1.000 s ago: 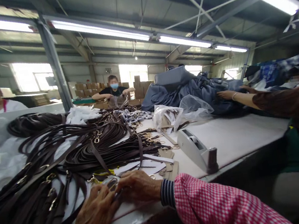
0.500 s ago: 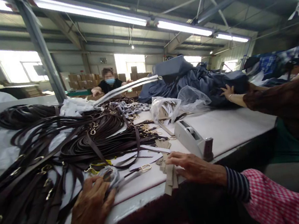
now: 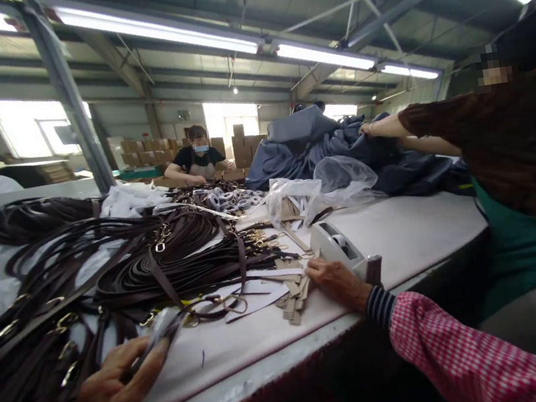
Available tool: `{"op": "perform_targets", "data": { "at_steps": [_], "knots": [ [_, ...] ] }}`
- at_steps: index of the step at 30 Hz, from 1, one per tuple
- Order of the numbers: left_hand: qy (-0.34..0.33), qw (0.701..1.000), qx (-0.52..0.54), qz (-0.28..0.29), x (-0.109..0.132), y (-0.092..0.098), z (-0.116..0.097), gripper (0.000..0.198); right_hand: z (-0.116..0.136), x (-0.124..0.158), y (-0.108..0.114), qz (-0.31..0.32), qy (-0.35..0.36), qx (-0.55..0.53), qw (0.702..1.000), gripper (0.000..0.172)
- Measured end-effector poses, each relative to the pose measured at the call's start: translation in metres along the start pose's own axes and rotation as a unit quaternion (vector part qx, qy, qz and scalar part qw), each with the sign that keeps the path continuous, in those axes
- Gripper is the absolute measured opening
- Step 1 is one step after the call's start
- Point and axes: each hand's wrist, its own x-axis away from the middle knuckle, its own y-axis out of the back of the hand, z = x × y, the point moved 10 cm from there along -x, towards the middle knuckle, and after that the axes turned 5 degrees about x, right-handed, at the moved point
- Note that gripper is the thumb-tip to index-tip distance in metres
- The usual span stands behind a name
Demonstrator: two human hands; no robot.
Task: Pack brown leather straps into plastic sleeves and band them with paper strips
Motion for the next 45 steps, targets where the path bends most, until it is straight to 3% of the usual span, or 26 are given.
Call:
{"op": "perform_targets", "data": {
  "at_steps": [4,9,13,17,22,30,35,38,41,45],
  "knots": [
    [0.024,0.997,0.075,-0.018,0.004,0.008,-0.027,0.036,-0.003,-0.007,-0.003,-0.002,-0.027,0.003,1.000,0.029],
    [0.105,0.965,0.166,0.172,0.002,-0.035,-0.034,0.059,-0.013,-0.015,0.000,0.027,-0.038,-0.014,0.999,0.024],
    [0.150,0.925,0.261,0.231,0.006,-0.058,-0.038,0.057,-0.014,-0.016,-0.001,0.071,-0.001,-0.031,0.997,0.021],
    [0.182,0.902,0.339,0.196,0.009,-0.062,-0.047,0.048,-0.011,-0.016,-0.001,0.093,0.020,-0.035,0.995,0.019],
    [0.192,0.892,0.387,0.132,0.005,-0.056,-0.048,0.040,-0.016,-0.021,0.003,0.059,-0.015,-0.056,0.997,0.020],
    [0.167,0.884,0.402,0.171,0.003,-0.058,-0.050,0.044,-0.024,-0.021,0.011,0.033,-0.029,-0.173,0.984,0.012],
    [0.166,0.862,0.442,0.183,0.004,-0.067,-0.055,0.042,-0.028,-0.024,0.046,-0.053,-0.076,-0.184,0.979,0.020],
    [0.168,0.853,0.464,0.171,0.001,-0.069,-0.058,0.047,-0.001,-0.028,0.077,-0.104,-0.080,-0.204,0.970,0.021],
    [0.170,0.840,0.489,0.161,-0.002,-0.070,-0.062,0.050,0.050,-0.033,0.089,-0.062,-0.061,-0.361,0.929,0.023],
    [0.144,0.842,0.488,0.179,-0.001,-0.070,-0.070,0.041,0.124,-0.032,0.063,0.117,-0.080,-0.607,0.782,0.018]
  ]
}}
